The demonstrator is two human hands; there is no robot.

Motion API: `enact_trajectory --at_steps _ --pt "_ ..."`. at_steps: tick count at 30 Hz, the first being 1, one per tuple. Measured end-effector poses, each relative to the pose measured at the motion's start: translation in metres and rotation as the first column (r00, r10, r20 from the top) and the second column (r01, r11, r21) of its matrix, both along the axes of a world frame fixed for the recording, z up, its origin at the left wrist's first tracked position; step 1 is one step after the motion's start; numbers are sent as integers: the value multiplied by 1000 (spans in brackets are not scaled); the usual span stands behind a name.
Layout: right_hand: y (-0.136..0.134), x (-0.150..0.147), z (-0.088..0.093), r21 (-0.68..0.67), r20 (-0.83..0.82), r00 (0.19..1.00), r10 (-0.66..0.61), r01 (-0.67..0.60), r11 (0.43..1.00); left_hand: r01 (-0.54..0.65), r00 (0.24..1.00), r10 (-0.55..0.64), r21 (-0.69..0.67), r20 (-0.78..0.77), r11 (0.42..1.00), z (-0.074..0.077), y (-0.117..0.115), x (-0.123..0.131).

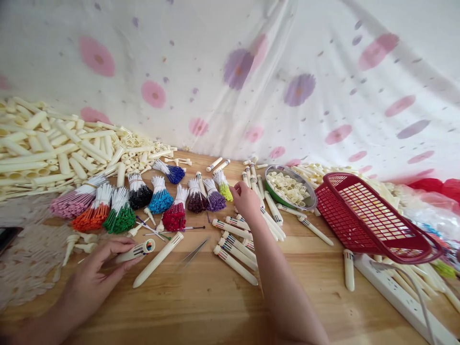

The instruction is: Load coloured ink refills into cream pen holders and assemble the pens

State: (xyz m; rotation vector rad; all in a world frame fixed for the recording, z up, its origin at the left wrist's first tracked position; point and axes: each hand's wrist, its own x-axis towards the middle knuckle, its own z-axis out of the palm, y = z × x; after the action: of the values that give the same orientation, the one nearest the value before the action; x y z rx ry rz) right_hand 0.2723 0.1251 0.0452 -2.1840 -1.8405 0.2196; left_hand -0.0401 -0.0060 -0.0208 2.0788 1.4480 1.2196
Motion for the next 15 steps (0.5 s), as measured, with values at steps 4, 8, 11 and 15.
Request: enact_trajectory --at_steps 4,8,11,15 --pt "29 -2 -6 -164 0 1000 28 -27 986 -6 1000 6 8 -5 1000 1 0 0" --pt "43 -3 -9 -308 -87 996 35 -60 949 -32 999 32 -11 2 999 0 -1 -3" --pt "44 2 -9 -381 -226 974 17 -105 919 -33 999 33 -18 -3 999 -1 -1 -4" --pt "36 7 -14 -389 -420 907 -32 -148 909 -12 1000 12 1 -4 1000 0 -1 -2"
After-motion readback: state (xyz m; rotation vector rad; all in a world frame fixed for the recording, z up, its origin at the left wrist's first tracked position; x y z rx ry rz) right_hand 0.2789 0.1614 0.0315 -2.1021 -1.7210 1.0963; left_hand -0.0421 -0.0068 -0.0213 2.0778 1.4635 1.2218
